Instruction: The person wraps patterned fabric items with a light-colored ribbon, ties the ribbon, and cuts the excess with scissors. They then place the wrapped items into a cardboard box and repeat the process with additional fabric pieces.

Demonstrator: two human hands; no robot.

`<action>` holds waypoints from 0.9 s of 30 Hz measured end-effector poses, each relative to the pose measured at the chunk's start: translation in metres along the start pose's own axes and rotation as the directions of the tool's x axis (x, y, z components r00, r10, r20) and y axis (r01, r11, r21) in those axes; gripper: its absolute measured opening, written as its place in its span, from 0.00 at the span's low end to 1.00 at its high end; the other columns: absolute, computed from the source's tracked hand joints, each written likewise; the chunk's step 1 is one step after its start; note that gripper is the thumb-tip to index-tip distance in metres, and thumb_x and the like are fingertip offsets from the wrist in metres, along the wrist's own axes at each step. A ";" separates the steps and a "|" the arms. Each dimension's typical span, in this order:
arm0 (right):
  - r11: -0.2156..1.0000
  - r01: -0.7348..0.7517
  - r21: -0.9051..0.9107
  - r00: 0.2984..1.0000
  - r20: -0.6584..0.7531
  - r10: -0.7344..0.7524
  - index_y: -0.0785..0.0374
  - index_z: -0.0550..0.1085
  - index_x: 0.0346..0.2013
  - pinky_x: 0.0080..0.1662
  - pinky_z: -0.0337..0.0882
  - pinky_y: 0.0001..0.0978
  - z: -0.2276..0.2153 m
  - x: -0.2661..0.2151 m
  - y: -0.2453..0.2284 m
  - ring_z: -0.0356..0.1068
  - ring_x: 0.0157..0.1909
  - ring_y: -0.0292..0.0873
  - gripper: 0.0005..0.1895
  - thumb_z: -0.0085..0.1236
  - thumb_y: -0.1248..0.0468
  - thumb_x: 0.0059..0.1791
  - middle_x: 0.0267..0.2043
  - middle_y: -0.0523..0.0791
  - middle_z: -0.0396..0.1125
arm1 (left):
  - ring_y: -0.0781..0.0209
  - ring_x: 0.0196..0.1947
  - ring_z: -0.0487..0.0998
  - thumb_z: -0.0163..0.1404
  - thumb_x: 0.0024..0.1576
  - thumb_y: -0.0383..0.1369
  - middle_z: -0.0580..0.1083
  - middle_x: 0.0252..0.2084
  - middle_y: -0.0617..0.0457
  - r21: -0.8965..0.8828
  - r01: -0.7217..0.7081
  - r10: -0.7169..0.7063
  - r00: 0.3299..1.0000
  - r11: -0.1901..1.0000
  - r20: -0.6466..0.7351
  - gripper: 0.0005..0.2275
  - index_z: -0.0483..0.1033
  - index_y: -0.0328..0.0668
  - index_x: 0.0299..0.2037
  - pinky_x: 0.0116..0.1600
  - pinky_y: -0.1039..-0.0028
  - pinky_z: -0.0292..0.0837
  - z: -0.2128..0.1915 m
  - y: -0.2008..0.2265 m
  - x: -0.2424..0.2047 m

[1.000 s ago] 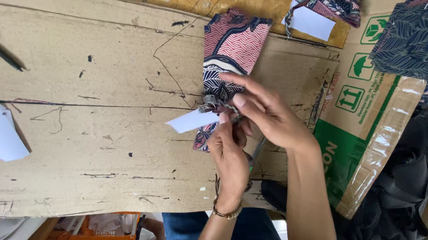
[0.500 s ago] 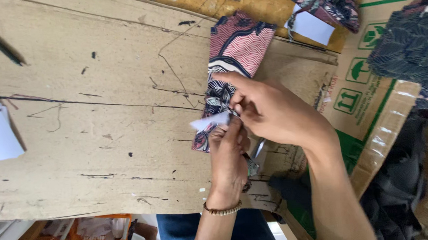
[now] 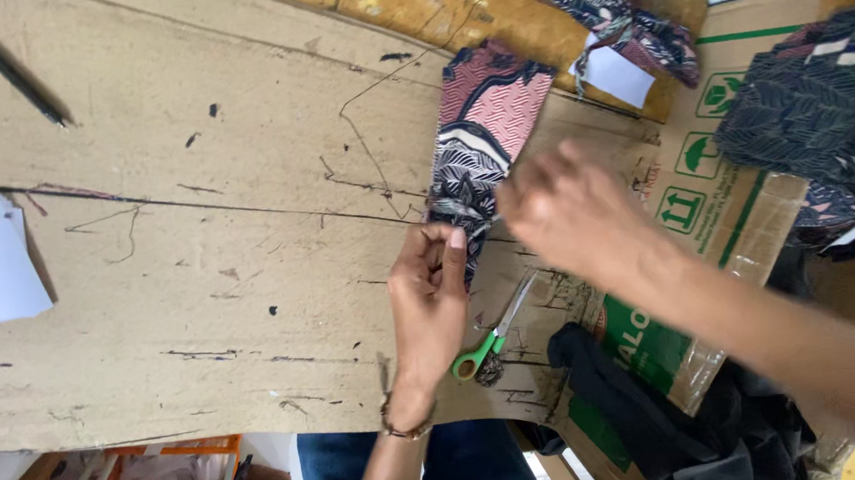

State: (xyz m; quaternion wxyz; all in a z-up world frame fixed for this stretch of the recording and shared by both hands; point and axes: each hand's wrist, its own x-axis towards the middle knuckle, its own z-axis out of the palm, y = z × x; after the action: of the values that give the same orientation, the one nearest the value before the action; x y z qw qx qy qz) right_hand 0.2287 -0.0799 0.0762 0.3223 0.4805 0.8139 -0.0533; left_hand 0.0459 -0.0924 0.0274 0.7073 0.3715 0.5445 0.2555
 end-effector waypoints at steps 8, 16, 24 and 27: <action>0.919 -0.266 0.291 0.950 0.242 0.198 0.61 0.77 0.47 0.48 0.72 0.42 0.067 0.008 0.011 0.74 0.46 0.47 0.11 0.48 0.68 0.53 0.46 0.50 0.74 | 0.61 0.19 0.69 0.49 0.65 0.31 0.71 0.21 0.43 0.414 -0.092 0.046 0.992 0.906 0.118 0.09 0.74 0.33 0.35 0.27 0.69 0.62 -0.025 0.015 -0.006; 0.977 -0.144 0.157 0.979 -0.122 0.164 0.67 0.76 0.48 0.52 0.66 0.43 0.043 -0.031 -0.030 0.68 0.49 0.49 0.20 0.52 0.65 0.43 0.45 0.52 0.70 | 0.63 0.49 0.75 0.41 0.70 0.29 0.78 0.48 0.49 -0.134 -0.239 0.274 0.847 0.962 0.456 0.09 0.74 0.33 0.50 0.58 0.74 0.69 -0.020 0.033 0.028; 0.321 -0.182 0.929 0.955 0.090 0.283 0.66 0.70 0.41 0.44 0.70 0.42 0.013 -0.061 -0.022 0.70 0.36 0.47 0.07 0.48 0.64 0.57 0.34 0.49 0.66 | 0.62 0.31 0.79 0.53 0.63 0.25 0.77 0.36 0.48 0.152 -0.431 0.342 0.849 0.890 0.402 0.04 0.78 0.31 0.42 0.37 0.73 0.74 0.004 0.017 0.052; 0.263 -0.197 0.945 0.946 0.112 0.305 0.66 0.71 0.40 0.32 0.67 0.42 -0.010 -0.061 0.003 0.69 0.26 0.46 0.07 0.52 0.64 0.54 0.31 0.50 0.67 | 0.57 0.32 0.81 0.56 0.59 0.23 0.77 0.37 0.46 0.198 -0.548 0.433 0.795 0.813 0.425 0.04 0.80 0.31 0.41 0.37 0.70 0.75 0.010 0.014 0.049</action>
State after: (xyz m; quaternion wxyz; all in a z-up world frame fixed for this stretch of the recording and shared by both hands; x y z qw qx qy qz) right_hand 0.2466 -0.1205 0.1198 -0.0552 0.7013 0.5532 -0.4462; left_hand 0.0695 -0.0490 0.0119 0.6351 0.6481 0.3217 0.2706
